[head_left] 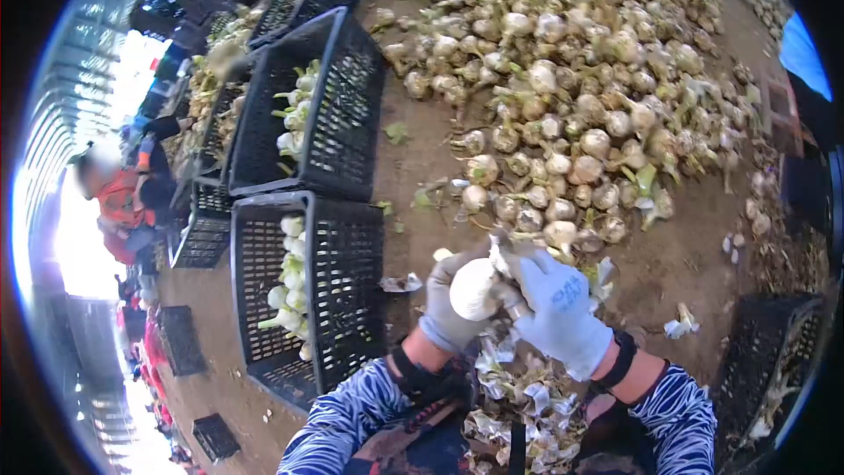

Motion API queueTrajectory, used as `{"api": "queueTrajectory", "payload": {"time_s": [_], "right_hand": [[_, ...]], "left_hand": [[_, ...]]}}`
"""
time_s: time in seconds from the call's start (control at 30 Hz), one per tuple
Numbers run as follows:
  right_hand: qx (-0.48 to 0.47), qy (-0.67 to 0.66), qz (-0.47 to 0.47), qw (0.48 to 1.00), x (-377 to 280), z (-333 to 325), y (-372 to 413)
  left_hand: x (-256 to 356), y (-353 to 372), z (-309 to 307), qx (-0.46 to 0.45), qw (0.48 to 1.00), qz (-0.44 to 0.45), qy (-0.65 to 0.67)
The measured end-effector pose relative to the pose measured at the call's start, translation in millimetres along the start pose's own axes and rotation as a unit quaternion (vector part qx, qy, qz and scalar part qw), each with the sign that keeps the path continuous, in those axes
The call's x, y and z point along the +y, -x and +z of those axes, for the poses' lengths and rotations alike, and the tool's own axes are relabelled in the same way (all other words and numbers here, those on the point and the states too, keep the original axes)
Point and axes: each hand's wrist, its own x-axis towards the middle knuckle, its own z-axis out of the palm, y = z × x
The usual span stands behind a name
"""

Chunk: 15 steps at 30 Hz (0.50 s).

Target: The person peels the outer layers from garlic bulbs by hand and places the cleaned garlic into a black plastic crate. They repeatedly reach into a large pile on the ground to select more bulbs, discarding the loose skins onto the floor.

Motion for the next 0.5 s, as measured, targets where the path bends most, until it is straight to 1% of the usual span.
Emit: {"api": "queueTrajectory", "payload": {"time_s": [0.03, 0.07, 0.1, 0.13, 0.17, 0.2, 0.23, 0.27, 0.3, 0.33, 0.4, 0.43, 0.47, 0.5], "right_hand": [[-0.001, 0.01, -0.01, 1.0, 2.1, 8.2, -3.4], [-0.008, -0.002, -0.001, 1.0, -0.3, 10.7, 2.5], [-0.048, -0.011, 0.014, 0.999, -6.7, 13.6, 3.3], [-0.058, -0.063, -0.038, 0.996, -13.2, 14.3, 8.3], [-0.133, -0.097, -0.092, 0.982, -6.9, 18.4, 22.9], [-0.163, -0.134, -0.088, 0.974, -17.2, 16.6, 34.6], [-0.192, -0.121, -0.087, 0.97, -22.0, 16.4, 49.8], [-0.27, -0.085, -0.091, 0.955, -24.5, 5.7, 59.6], [-0.295, -0.112, -0.049, 0.948, -23.0, 5.0, 64.9], [-0.298, -0.11, -0.052, 0.947, -12.9, 8.1, 78.3], [-0.416, 0.01, 0.011, 0.909, 17.0, 19.8, 106.5], [-0.437, 0.03, 0.029, 0.899, 18.1, 22.7, 111.9], [-0.439, 0.03, 0.025, 0.898, 21.1, 24.3, 116.5], [-0.438, 0.044, 0.021, 0.898, 18.9, 22.9, 119.1]], "left_hand": [[-3.3, 8.9, -12.2, 0.056, 0.988, 0.059, -0.129], [-10.3, 7.9, -7.2, 0.066, 0.989, 0.098, -0.084], [-11.4, 2.1, 12.4, 0.116, 0.983, 0.095, -0.102], [-11.4, 2.5, 2.1, 0.158, 0.973, 0.118, -0.118], [-7.2, 1.4, -12.7, 0.129, 0.975, 0.124, -0.131], [-9.2, -2.9, -3.7, 0.095, 0.99, 0.103, 0.017], [-7.3, -6.6, 13.4, 0.159, 0.98, 0.115, -0.023], [-4.3, -11.2, 25.0, 0.221, 0.966, 0.124, -0.058], [2.8, -17.4, -12.6, 0.225, 0.954, 0.172, -0.097], [17.5, -14.2, -27.4, 0.224, 0.954, 0.176, -0.095], [40.5, -4.2, -37.5, 0.179, 0.98, 0.086, -0.026], [44.9, -1.1, -23.5, 0.235, 0.965, 0.108, -0.051], [50.0, 1.5, -13.6, 0.235, 0.964, 0.112, -0.05], [53.7, 5.9, -6.4, 0.282, 0.942, 0.146, -0.111]]}}
